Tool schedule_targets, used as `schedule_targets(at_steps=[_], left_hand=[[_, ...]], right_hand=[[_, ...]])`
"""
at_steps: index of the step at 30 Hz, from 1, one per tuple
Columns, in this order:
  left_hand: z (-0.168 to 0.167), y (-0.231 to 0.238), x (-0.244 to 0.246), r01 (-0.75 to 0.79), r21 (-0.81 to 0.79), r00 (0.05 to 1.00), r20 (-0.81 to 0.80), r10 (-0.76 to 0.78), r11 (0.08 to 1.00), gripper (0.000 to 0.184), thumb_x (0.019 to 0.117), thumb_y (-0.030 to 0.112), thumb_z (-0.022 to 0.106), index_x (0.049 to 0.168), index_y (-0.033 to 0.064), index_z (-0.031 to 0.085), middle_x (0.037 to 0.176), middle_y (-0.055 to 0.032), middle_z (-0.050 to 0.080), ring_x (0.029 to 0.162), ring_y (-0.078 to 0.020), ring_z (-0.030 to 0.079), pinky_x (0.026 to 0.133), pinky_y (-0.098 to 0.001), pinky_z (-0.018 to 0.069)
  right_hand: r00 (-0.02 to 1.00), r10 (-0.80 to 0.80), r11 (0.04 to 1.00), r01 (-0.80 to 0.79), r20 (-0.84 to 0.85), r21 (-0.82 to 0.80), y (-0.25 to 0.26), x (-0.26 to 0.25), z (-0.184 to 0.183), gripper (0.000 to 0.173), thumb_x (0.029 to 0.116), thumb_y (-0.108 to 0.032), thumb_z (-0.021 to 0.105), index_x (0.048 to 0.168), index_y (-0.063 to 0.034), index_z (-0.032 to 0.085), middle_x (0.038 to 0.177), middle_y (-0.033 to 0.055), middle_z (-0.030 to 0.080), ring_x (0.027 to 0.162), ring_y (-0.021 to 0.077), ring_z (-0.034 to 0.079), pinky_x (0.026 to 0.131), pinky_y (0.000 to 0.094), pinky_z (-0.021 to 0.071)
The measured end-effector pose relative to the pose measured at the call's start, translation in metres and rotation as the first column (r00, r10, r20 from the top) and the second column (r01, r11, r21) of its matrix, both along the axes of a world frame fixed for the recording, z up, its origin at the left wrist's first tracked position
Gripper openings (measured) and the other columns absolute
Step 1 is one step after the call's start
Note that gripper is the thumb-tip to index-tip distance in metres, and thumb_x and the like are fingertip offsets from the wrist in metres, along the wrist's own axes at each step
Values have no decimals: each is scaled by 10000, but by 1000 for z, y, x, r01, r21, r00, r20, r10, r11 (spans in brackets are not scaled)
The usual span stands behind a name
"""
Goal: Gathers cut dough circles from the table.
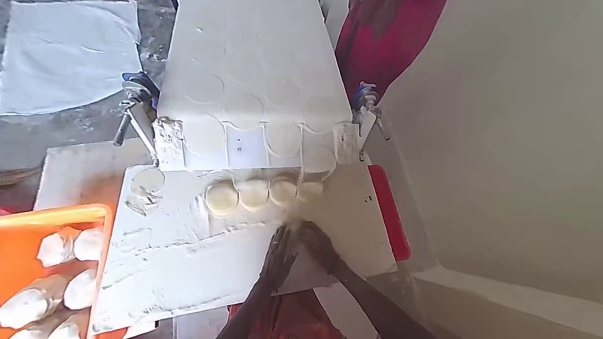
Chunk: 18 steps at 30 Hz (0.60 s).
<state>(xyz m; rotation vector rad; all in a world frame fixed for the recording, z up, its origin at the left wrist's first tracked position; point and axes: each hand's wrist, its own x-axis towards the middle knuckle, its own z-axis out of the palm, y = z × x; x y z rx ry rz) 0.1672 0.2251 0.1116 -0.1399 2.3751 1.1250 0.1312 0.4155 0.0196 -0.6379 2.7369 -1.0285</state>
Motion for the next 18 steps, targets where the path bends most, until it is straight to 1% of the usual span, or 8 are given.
schedule_targets(at_steps=[1,3,7,10,12,15,17,18], left_hand=[[-48,-6,16,-136,40,949,-283,142,990,544,992,214,544,1461,-59,503,1581,-272,397,1503,-414,338,1240,-518,279],[-92,-38,27,-365,101,792,-490,366,926,548,975,246,529,1413,-84,535,1556,-332,387,1486,-488,321,1226,-575,278],[-105,-116,44,-641,-107,655,-593,468,760,553,1024,293,444,1397,-110,510,1544,-370,365,1483,-533,284,1228,-566,265],[-100,-157,45,-721,-135,594,-624,507,679,513,1044,230,424,1410,-124,486,1539,-363,380,1489,-518,284,1236,-537,255],[-98,-178,34,-733,-83,563,-631,534,675,496,1050,205,401,1415,-121,481,1545,-341,391,1498,-478,297,1243,-511,251],[-103,-216,17,-694,90,495,-661,564,715,524,1070,264,330,1363,-113,545,1466,-302,510,1432,-374,450,1210,-454,331],[-107,-245,-6,-647,281,468,-588,660,709,605,1095,349,256,1306,-108,591,1359,-257,610,1301,-283,583,1141,-414,427],[-107,-258,-21,-616,381,480,-513,712,689,644,1092,376,215,1294,-109,586,1317,-232,642,1230,-247,633,1097,-402,474]], right_hand=[[990,-129,989,124,-60,-77,15,-18,17,388,1012,-197,534,1276,52,670,1401,217,623,1331,296,593,1129,413,476],[921,-285,954,244,-266,-174,35,-73,64,378,989,-152,514,1243,83,667,1345,240,643,1271,314,626,1086,438,512],[795,-277,961,231,-540,-153,38,-213,140,345,1056,-154,458,1253,51,653,1280,242,665,1244,355,621,1077,488,488],[788,-235,965,260,-569,-38,21,-276,136,346,1050,-203,450,1228,-21,685,1282,232,658,1289,408,564,1135,564,378],[818,-219,958,284,-532,43,26,-261,125,357,1059,-233,475,1217,8,686,1358,290,604,1354,468,503,1170,598,347],[910,-180,968,230,-372,95,59,-175,108,355,1032,-226,541,1145,87,666,1224,326,634,1202,478,593,1037,623,454],[945,-230,973,224,-231,-53,96,-131,79,371,988,-230,592,1139,102,662,1159,277,677,1075,318,682,943,457,569],[954,-270,957,251,-132,-143,111,-122,61,383,1005,-220,578,1184,114,637,1192,257,672,1092,252,684,961,388,577]])
